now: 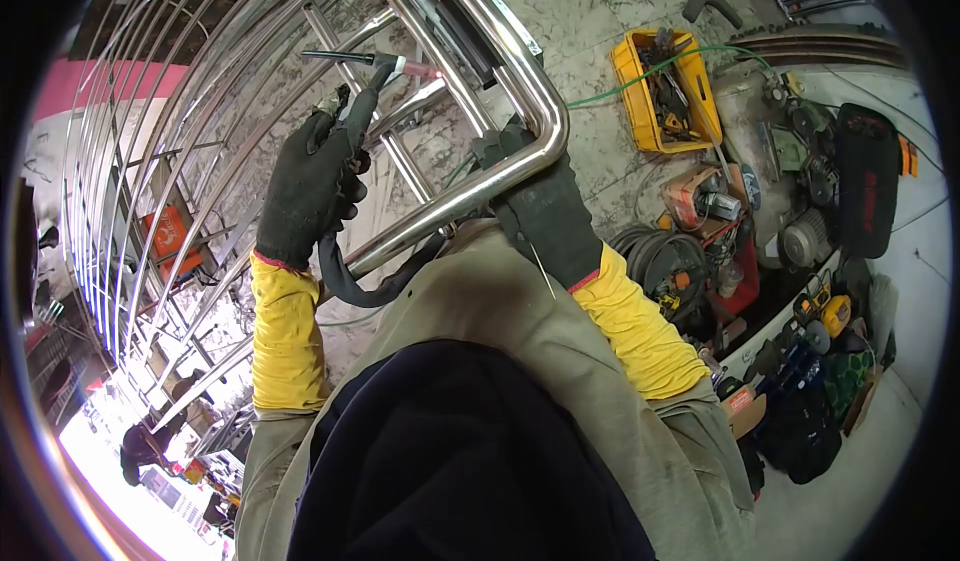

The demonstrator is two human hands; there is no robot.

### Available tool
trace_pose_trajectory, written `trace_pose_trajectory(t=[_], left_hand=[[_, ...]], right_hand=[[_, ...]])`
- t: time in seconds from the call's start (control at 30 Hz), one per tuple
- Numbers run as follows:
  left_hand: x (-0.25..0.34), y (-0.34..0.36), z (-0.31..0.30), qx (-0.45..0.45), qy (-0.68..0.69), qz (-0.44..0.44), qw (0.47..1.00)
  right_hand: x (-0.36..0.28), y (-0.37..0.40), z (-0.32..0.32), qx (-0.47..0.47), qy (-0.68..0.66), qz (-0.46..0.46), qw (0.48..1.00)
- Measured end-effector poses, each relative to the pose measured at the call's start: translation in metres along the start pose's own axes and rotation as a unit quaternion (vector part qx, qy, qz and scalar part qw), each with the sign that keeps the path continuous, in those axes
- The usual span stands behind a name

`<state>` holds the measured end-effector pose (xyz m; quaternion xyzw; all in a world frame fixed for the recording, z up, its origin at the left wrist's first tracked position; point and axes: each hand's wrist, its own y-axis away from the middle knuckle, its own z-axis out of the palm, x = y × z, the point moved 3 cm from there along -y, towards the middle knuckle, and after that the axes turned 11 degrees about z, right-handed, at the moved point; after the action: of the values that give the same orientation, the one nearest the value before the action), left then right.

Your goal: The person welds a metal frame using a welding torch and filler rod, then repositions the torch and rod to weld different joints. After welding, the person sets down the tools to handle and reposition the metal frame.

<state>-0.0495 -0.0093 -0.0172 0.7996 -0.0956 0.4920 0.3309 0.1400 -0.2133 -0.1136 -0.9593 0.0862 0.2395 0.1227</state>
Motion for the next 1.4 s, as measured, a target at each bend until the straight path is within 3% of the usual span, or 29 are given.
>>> trace_pose_trajectory(t=[0.17, 0.3, 0.4, 0.5, 0.57, 0.67, 1.13, 1.23, 1.3, 1.33, 1.4], left_hand=[[0.002, 0.0, 0.001, 0.005, -0.017, -0.005, 1.0], [0.004, 0.0, 0.002, 0.0, -0.029, 0.004, 1.0], [0.003, 0.0, 0.001, -0.012, -0.042, 0.009, 0.999], [0.0, 0.001, 0.001, -0.011, -0.03, 0.014, 0.999], [0.004, 0.003, 0.002, 0.0, -0.015, 0.014, 1.0], [0.001, 0.001, 0.002, -0.002, -0.013, 0.015, 1.0], [0.004, 0.003, 0.003, 0.006, -0.042, 0.009, 0.999], [0.003, 0.002, 0.003, -0.002, -0.038, 0.003, 0.999], [0.005, 0.002, 0.004, -0.002, -0.051, 0.008, 0.999], [0.006, 0.003, 0.004, -0.002, -0.051, 0.008, 0.999], [0.008, 0.005, 0.005, -0.008, -0.067, 0.026, 0.997]], right_hand=[[-0.004, -0.006, -0.005, 0.005, 0.008, 0.005, 1.0], [0.002, -0.012, 0.002, 0.035, -0.122, 0.028, 0.992], [0.001, -0.012, 0.002, -0.008, -0.197, 0.099, 0.975], [-0.003, -0.004, -0.002, 0.021, 0.001, -0.004, 1.0], [0.003, 0.002, 0.003, -0.002, -0.039, 0.026, 0.999], [0.003, 0.002, 0.003, 0.01, -0.018, -0.013, 1.0], [-0.004, -0.007, -0.002, 0.002, -0.002, 0.008, 1.0], [-0.005, -0.013, -0.005, 0.056, -0.072, 0.004, 0.996], [-0.001, -0.013, 0.002, -0.009, -0.253, 0.145, 0.957], [0.001, -0.014, 0.002, -0.009, -0.253, 0.145, 0.957], [-0.002, -0.016, -0.004, 0.042, -0.097, -0.002, 0.994]])
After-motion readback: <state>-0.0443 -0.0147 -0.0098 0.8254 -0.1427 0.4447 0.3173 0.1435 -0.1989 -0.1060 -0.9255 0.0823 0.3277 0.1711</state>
